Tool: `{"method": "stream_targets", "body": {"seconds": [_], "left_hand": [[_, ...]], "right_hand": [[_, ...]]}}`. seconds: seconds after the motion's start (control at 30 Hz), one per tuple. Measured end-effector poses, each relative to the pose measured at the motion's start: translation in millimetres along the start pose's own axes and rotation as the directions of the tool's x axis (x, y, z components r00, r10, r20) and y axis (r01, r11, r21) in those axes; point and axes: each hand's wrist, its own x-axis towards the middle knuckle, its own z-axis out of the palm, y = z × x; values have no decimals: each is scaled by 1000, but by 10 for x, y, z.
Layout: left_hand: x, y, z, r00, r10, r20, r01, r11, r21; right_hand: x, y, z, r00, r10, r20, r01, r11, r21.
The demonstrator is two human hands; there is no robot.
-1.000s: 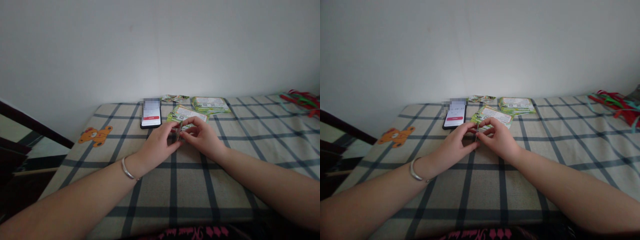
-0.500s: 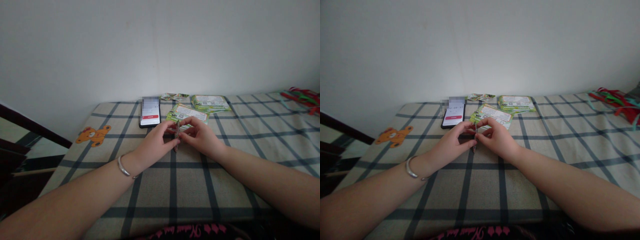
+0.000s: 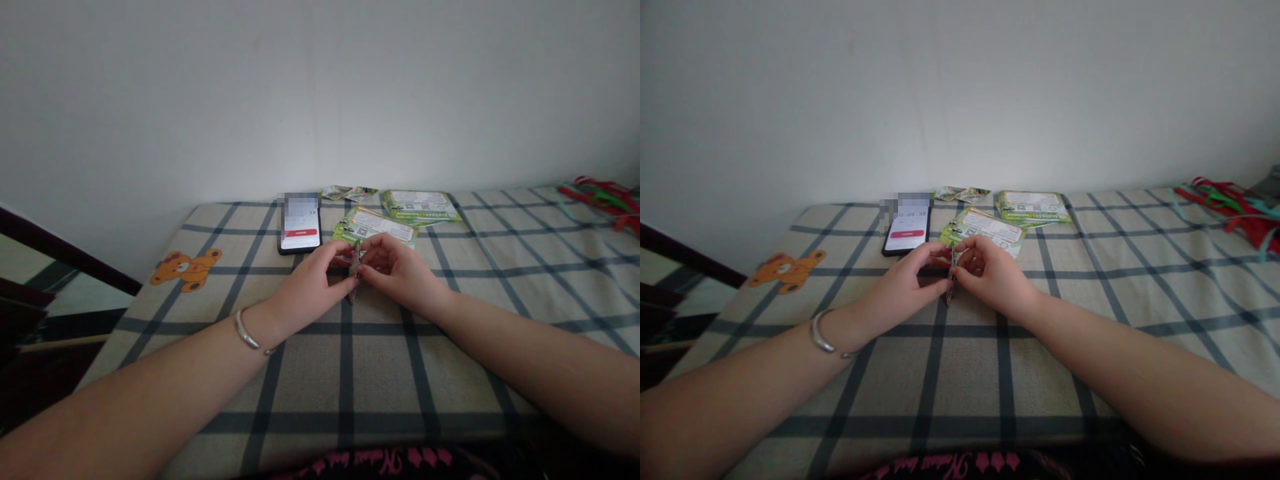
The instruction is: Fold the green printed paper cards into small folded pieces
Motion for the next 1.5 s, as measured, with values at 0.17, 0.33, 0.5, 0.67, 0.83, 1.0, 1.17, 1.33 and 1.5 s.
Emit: {"method": "stream_targets", "body": {"seconds": [0.17,0.33,0.5,0.67,0.83,1.0,1.17,1.33,1.5], "left_hand": [[0,6,11,1000,3,-2,-2,1000,12],[-1,11,7,1000,-5,-1,5,1000,7],[8,9,-15,1000,8,20,-7,999,-48],[10,-26,-50,999,24,46,-23,1000,-17],[22,-21,-103,995,-1,103,-6,998,69],[23,-21,-140,989,-50,142,42,997,62],[45,-93,-176,986,79,149,-92,992,81],[74,-132,-241,965,148,214,-183,971,151],[77,-115,-271,957,135,257,-188,963,194]], "right_hand": [[-21,14,0,1000,7,10,-7,1000,-14],[-34,10,-4,998,-49,-38,43,987,-157],[-54,-14,-44,999,-18,-36,11,980,-197],[-70,2,-140,998,-70,-6,62,917,-395],[-76,5,-202,985,-167,43,160,792,-589],[-74,24,-210,970,-228,80,229,768,-598],[-74,31,-237,971,-201,128,238,793,-560],[-79,33,-241,958,-217,189,286,789,-544],[-68,45,-233,917,-286,277,394,756,-523]]}}
